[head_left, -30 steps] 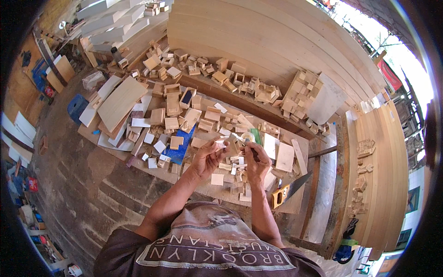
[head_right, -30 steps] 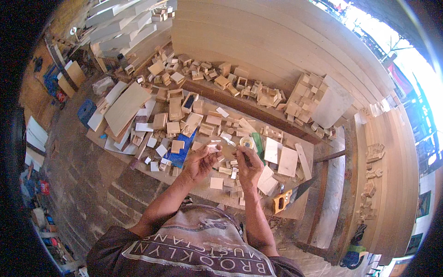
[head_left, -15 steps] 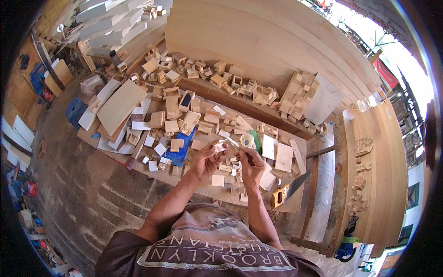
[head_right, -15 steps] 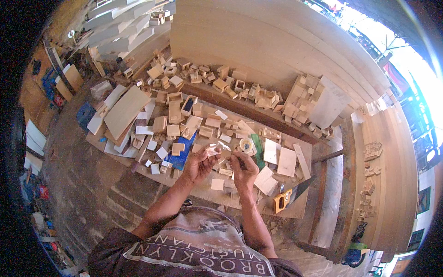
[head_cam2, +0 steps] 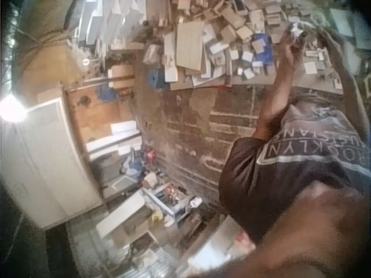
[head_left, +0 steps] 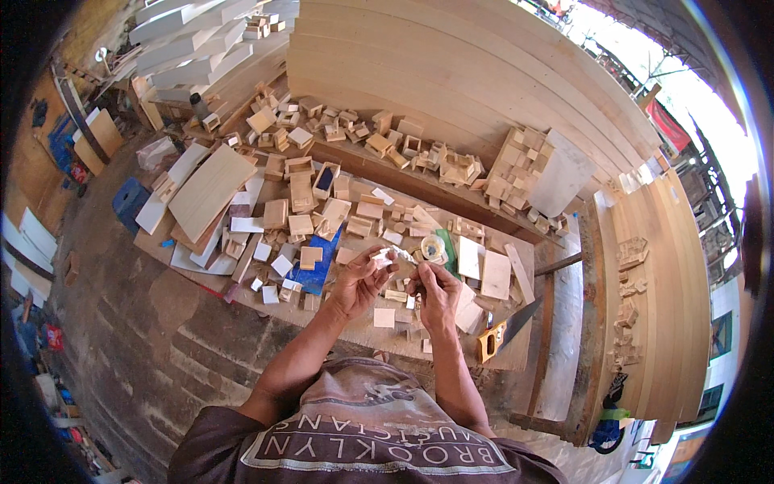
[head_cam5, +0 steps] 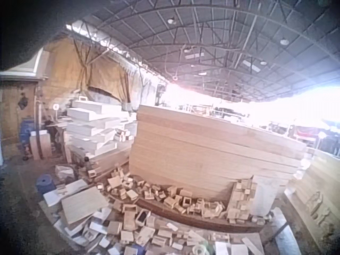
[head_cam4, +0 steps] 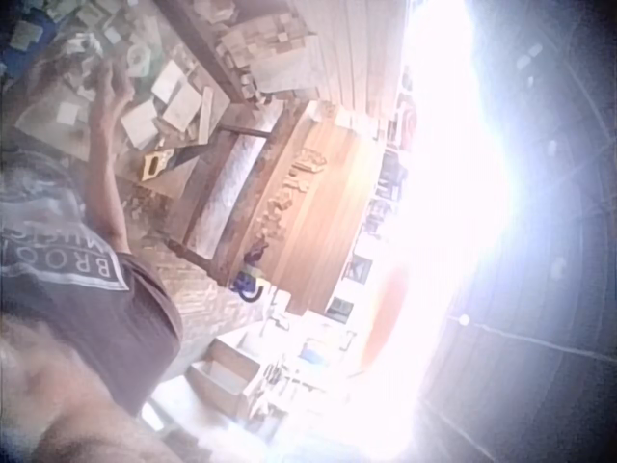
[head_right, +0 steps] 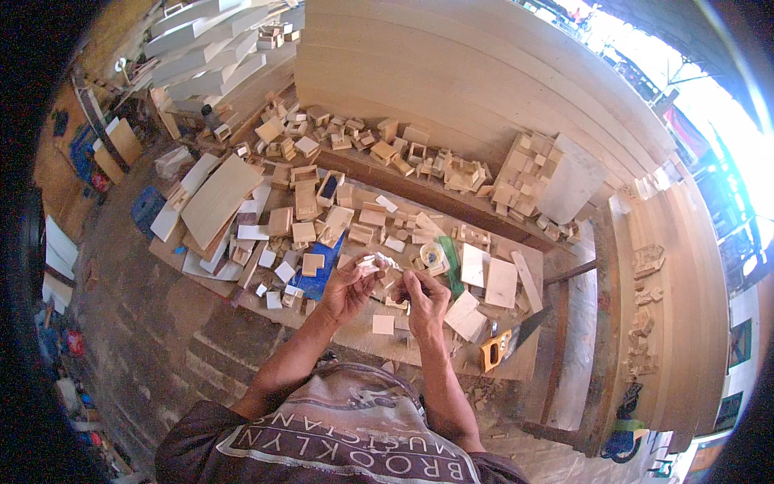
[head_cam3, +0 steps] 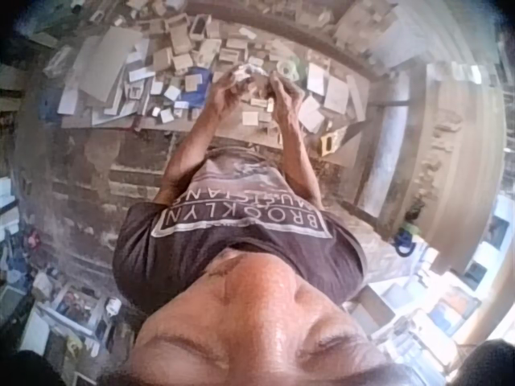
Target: The person assembles small wooden boxes by applying glue to the edges and joining the pieces together by hand.
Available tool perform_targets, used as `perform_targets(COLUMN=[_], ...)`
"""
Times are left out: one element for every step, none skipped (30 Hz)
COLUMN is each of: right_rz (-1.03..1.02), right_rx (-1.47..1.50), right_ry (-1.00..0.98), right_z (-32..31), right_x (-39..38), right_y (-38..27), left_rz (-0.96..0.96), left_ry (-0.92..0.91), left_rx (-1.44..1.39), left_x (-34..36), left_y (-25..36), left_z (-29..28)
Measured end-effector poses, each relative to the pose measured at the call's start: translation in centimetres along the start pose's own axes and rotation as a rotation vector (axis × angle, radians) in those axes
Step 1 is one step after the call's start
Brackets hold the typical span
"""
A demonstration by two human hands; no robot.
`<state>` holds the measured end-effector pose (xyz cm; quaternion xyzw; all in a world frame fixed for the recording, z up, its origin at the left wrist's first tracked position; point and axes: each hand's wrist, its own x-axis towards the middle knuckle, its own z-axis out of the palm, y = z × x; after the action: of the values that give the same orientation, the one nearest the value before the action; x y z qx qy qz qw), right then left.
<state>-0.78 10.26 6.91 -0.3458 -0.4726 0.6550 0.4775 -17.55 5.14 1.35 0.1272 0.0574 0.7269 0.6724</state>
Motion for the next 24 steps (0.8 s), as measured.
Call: perform_targets(right_rz=[0.0, 0.0, -0.011, -0.022, -0.032, -0.043, -0.054, -0.066, -0.098, -0.129, -0.16, -0.184, -0.208, -0.231, -0.226, -0.222, -0.217, -0.218, -0.219, -0.22, -0.212, -0.203, -0.195, -0.179], right_rx=[0.0, -0.001, -0.011, -0.02, -0.029, -0.038, -0.048, -0.057, -0.084, -0.112, -0.139, -0.143, -0.148, -0.153, -0.163, -0.174, -0.183, -0.178, -0.174, -0.17, -0.154, -0.139, -0.122, -0.127], right_ry=[0.024, 0.046, 0.051, 0.055, 0.061, 0.042, 0.023, 0.004, 0.013, 0.02, 0.028, 0.035, 0.043, 0.052, 0.06, 0.069, 0.076, 0.064, 0.052, 0.04, 0.035, 0.031, 0.027, 0.013], right_z=[0.2, 0.3, 0.3, 0.2, 0.1, 0.1, 0.1, 0.2, 0.2, 0.3, 0.3, 0.3, 0.3, 0.3, 0.2, 0.1, 0.0, -0.1, -0.2, -0.2, -0.1, 0.1, 0.2, 0.2], right_x=[0.0, 0.0, 0.0, 0.0, 0.0, -0.1, -0.2, -0.2, -0.2, -0.1, 0.0, 0.0, 0.0, -0.1, -0.1, -0.1, 0.0, 0.0, 0.0, -0.1, -0.1, -0.1, -0.1, -0.2], right_y=[-0.1, -0.3, -0.3, -0.3, -0.3, -0.3, -0.2, -0.2, -0.2, -0.1, 0.0, 0.0, 0.0, 0.0, 0.1, 0.4, 0.6, 0.7, 0.9, 1.0, 1.0, 1.0, 1.0, 1.0], left_rz=[-0.002, -0.003, -0.004, -0.005, -0.006, -0.008, -0.002, 0.004, 0.01, 0.009, 0.009, 0.008, 0.014, 0.018, 0.023, 0.022, 0.023, 0.024, 0.023, 0.021, 0.02, 0.022, 0.023, 0.024], left_ry=[-0.004, -0.008, -0.013, -0.014, -0.014, -0.014, -0.018, -0.023, -0.028, -0.024, -0.019, -0.014, -0.012, -0.009, -0.006, -0.008, -0.01, -0.011, -0.012, -0.013, -0.014, -0.009, -0.005, 0.0], left_rx=[0.001, 0.001, 0.001, 0.003, 0.005, 0.007, 0.012, 0.018, 0.024, 0.029, 0.035, 0.041, 0.047, 0.053, 0.059, 0.057, 0.056, 0.055, 0.058, 0.061, 0.063, 0.07, 0.077, 0.085], left_x=[0.0, 0.0, 0.1, 0.1, 0.0, 0.0, 0.0, 0.0, 0.1, 0.1, 0.1, 0.1, 0.1, 0.1, 0.1, 0.0, 0.0, 0.0, 0.0, 0.0, 0.0, 0.0, 0.0, 0.0], left_y=[0.0, 0.0, 0.1, 0.1, 0.2, 0.2, 0.2, 0.2, 0.2, 0.2, 0.2, 0.2, 0.2, 0.3, 0.3, 0.2, 0.3, 0.4, 0.3, 0.3, 0.3, 0.3, 0.2, 0.2], left_z=[-0.1, -0.1, -0.2, -0.3, -0.3, -0.4, -0.4, -0.3, -0.3, -0.4, -0.5, -0.6, -0.6, -0.6, -0.5, -0.4, -0.1, 0.0, 0.0, 0.0, 0.0, 0.0, 0.3, 0.4])
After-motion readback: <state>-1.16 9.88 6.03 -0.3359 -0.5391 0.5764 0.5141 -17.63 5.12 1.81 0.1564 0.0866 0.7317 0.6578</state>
